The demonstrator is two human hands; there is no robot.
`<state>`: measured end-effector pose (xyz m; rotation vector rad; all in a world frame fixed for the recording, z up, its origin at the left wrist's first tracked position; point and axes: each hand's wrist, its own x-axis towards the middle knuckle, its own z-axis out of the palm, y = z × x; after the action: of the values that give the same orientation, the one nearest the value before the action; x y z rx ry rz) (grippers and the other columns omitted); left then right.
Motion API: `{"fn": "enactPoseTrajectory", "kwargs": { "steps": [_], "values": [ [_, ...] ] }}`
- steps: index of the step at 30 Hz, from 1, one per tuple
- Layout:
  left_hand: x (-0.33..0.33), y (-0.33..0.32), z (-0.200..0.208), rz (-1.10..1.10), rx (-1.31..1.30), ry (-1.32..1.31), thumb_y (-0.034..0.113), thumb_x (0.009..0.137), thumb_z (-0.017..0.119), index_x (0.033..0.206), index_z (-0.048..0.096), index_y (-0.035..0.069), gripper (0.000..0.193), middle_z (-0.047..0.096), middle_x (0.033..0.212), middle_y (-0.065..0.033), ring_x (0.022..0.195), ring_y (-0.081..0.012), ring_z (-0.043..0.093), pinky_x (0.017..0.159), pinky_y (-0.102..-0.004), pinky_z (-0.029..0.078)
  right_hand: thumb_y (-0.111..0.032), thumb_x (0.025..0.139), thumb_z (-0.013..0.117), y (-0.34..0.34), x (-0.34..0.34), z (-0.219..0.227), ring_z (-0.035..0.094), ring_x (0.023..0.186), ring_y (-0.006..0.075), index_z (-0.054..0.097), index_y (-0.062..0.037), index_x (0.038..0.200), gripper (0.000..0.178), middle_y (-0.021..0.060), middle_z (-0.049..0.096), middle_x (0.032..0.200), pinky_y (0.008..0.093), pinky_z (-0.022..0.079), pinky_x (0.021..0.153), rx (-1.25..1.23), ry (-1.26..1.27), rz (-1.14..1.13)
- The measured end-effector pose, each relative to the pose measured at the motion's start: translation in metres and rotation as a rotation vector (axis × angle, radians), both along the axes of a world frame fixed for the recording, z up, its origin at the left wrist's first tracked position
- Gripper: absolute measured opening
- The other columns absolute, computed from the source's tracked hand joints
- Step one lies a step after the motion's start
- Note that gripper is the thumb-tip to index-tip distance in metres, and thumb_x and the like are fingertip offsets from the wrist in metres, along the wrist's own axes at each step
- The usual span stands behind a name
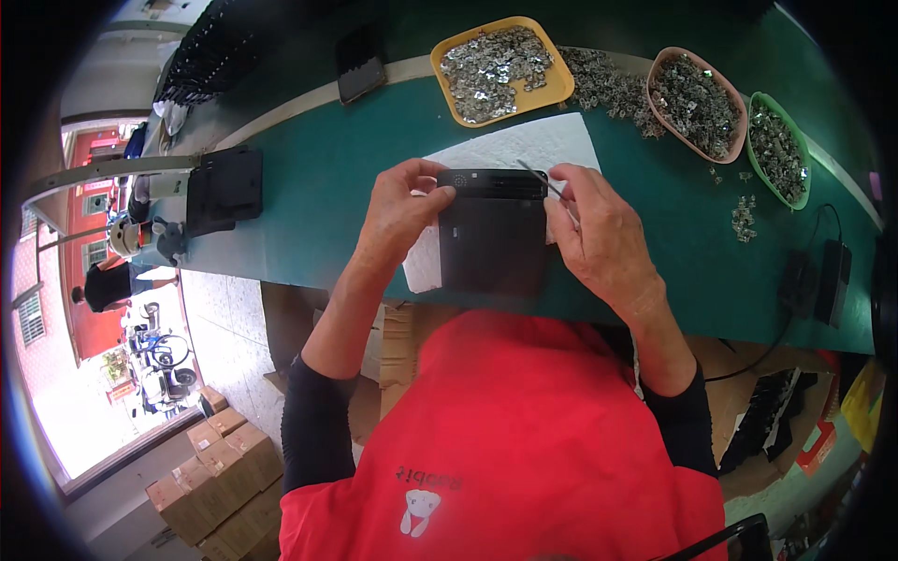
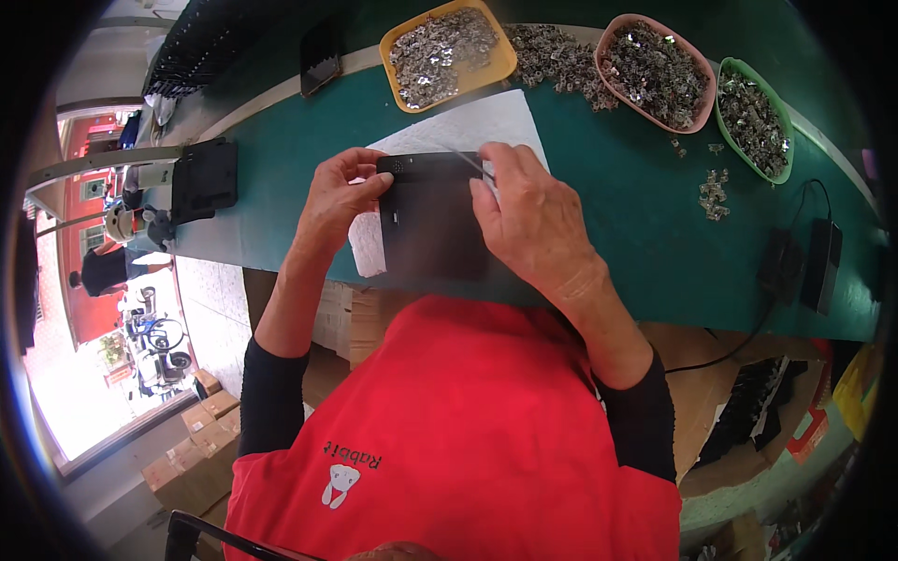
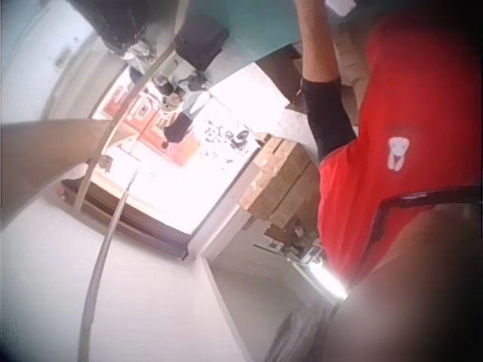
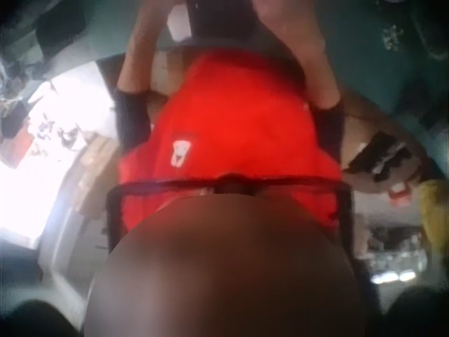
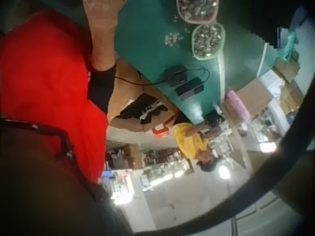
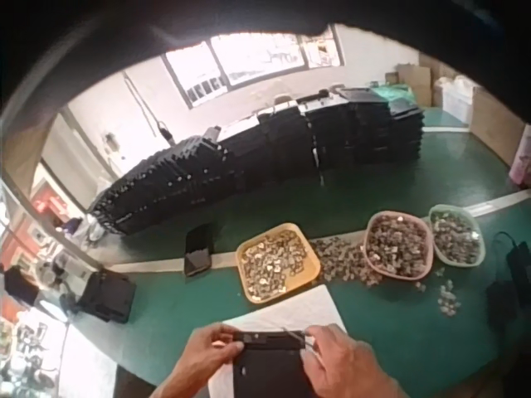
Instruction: The person repeatedly picks up small black rectangular electronic components from a stack, places them on a white pad, and uses a small tool to press or adjust parts on the component's surface. After each adjustment, the person places the component back onto the stack and repeats the process with a new unit. The workspace includes trays of small metallic parts and a green table surface.
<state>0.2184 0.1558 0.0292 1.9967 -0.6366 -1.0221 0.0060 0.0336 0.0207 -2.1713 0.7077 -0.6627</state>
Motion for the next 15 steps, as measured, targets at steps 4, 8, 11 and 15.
{"fn": "enactPoseTrajectory", "kwargs": {
  "steps": [4,8,11,15],
  "values": [
    [0.005,0.005,-0.003,0.026,-0.077,0.172,0.007,0.086,0.069,0.114,0.063,0.001,0.029,0.067,0.096,-0.0074,0.082,-0.0121,0.065,0.074,-0.0258,0.055,-0.011,0.089,0.056,-0.001,0.007,0.009,0.066,0.071,0.0342,0.060,-0.0043,0.100,0.014,0.0141,0.062,0.087,0.0417,0.053,0.064,-0.165,0.172,0.193],
    [0.012,0.009,-0.009,0.054,-0.112,0.274,0.007,0.087,0.069,0.117,0.063,0.001,0.031,0.068,0.103,-0.0089,0.088,-0.0140,0.066,0.077,-0.0281,0.057,-0.009,0.087,0.056,0.004,0.025,0.013,0.066,0.068,0.0325,0.061,-0.0052,0.101,0.015,0.0129,0.061,0.085,0.0409,0.054,0.061,-0.231,0.286,0.262],
    [0.010,0.008,-0.008,0.065,-0.130,0.282,0.007,0.085,0.069,0.116,0.064,0.001,0.032,0.067,0.098,-0.0089,0.084,-0.0135,0.064,0.075,-0.0258,0.055,-0.013,0.088,0.055,0.005,0.035,0.022,0.067,0.075,0.0324,0.063,-0.0061,0.099,0.016,0.0146,0.062,0.091,0.0403,0.054,0.066,-0.255,0.359,0.308],
    [0.010,0.008,-0.008,0.065,-0.165,0.336,0.004,0.086,0.068,0.116,0.065,0.000,0.030,0.067,0.098,-0.0097,0.084,-0.0138,0.065,0.074,-0.0262,0.055,-0.007,0.084,0.055,0.003,0.046,0.024,0.067,0.070,0.0321,0.065,-0.0052,0.090,0.012,0.0146,0.059,0.093,0.0409,0.054,0.063,-0.294,0.400,0.361]
  ]
}}
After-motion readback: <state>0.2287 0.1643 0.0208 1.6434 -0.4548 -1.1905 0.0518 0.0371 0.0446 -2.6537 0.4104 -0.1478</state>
